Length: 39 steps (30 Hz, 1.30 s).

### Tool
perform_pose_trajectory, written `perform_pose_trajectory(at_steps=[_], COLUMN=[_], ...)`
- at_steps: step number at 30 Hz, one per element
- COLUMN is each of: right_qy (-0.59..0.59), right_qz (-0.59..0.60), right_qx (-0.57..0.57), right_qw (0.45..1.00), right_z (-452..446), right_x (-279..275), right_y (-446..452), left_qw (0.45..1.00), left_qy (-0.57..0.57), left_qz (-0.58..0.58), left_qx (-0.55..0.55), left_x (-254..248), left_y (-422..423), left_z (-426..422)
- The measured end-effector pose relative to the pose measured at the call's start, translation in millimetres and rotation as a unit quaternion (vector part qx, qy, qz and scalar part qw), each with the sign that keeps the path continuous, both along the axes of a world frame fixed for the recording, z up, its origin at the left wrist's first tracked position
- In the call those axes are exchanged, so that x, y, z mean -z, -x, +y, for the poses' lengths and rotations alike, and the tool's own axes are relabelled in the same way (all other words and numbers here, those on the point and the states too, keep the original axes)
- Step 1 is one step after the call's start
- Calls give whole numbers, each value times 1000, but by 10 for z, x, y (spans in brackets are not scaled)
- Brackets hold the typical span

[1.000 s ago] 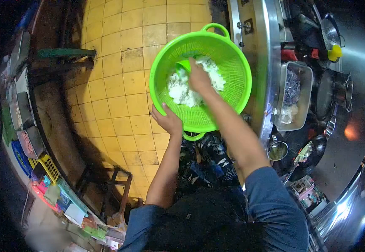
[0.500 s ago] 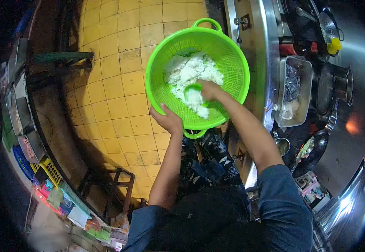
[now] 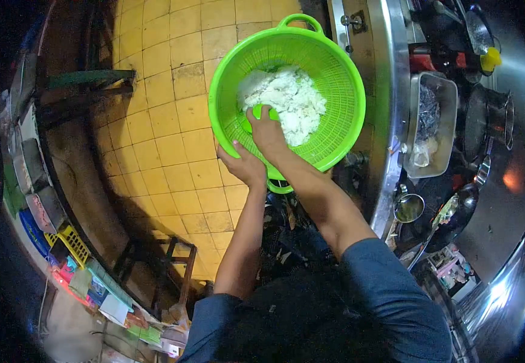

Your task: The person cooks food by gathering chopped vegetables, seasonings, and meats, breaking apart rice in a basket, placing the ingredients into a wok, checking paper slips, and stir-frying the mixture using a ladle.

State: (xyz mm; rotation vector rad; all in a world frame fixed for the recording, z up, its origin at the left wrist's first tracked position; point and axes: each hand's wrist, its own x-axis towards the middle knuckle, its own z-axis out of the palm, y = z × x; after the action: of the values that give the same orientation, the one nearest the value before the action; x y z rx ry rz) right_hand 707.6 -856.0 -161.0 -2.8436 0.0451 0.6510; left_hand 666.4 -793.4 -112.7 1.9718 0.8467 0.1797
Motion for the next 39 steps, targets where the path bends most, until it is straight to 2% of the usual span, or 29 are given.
perform_pose_trajectory(at_steps=[2, 3, 5, 6, 9, 12, 13, 16, 18, 19, 21, 22, 24, 25, 28, 31, 36, 38, 39], right_qy=[-78, -78, -105, -103, -208, -160, -159, 10, 33, 33, 1, 32, -6, -4, -13, -44, -83, -236, -286], right_qz=[82, 80, 159, 157, 138, 285, 286, 150, 129, 131, 69, 9, 85, 83, 68, 76, 73, 18, 94], right_qx=[44, 45, -39, -38, -128, -151, -151, -43, 117, 118, 220, 202, 195, 197, 70, 42, 10, -3, 67], right_qw=[993, 993, 981, 981, 960, 933, 933, 988, 984, 984, 973, 979, 977, 977, 995, 995, 994, 972, 951], right_z=[-38, -100, -351, -469, -825, -1195, -1205, -1205, -985, -883, -672, -549, -516, -475, -311, -92, -487, -874, -992], right_x=[-38, -85, -184, -155, -92, 2, -162, -412, -447, -374, -51, 38, 82, 70, -6, -116, -251, 59, 8], right_y=[-88, -114, -151, -134, -134, -288, -320, -380, -357, -302, -77, 20, 65, 26, 40, 69, 147, 107, 32], left_qw=[1000, 1000, 999, 999, 1000, 999, 999, 999, 999, 999, 1000, 999, 999, 999, 999, 999, 998, 1000, 1000], left_qy=[-10, -10, 3, 6, -13, -39, -20, -9, -16, -6, 2, -5, -11, -5, 3, 10, 38, -12, -3], left_qz=[21, 20, 35, 33, 28, 26, 37, 42, 36, 28, 24, 30, 39, 37, 39, 42, 41, 18, 1], left_qx=[-1, 0, 8, 9, 2, 15, 11, 8, 18, 15, 16, 15, 15, 17, 20, 15, 1, 4, 14], left_x=[43, 22, -33, -54, -48, -9, -35, 43, 94, 89, 72, 57, 24, 28, 18, -54, -47, -46, -54], left_y=[32, 36, 14, 23, 17, 37, 36, 44, 68, 62, 47, 30, 40, 20, 33, 18, 27, 13, 4], left_z=[12, 15, 9, -4, 8, 16, 14, 38, 39, 36, 33, 21, 18, 19, 9, 8, -4, 4, 16])
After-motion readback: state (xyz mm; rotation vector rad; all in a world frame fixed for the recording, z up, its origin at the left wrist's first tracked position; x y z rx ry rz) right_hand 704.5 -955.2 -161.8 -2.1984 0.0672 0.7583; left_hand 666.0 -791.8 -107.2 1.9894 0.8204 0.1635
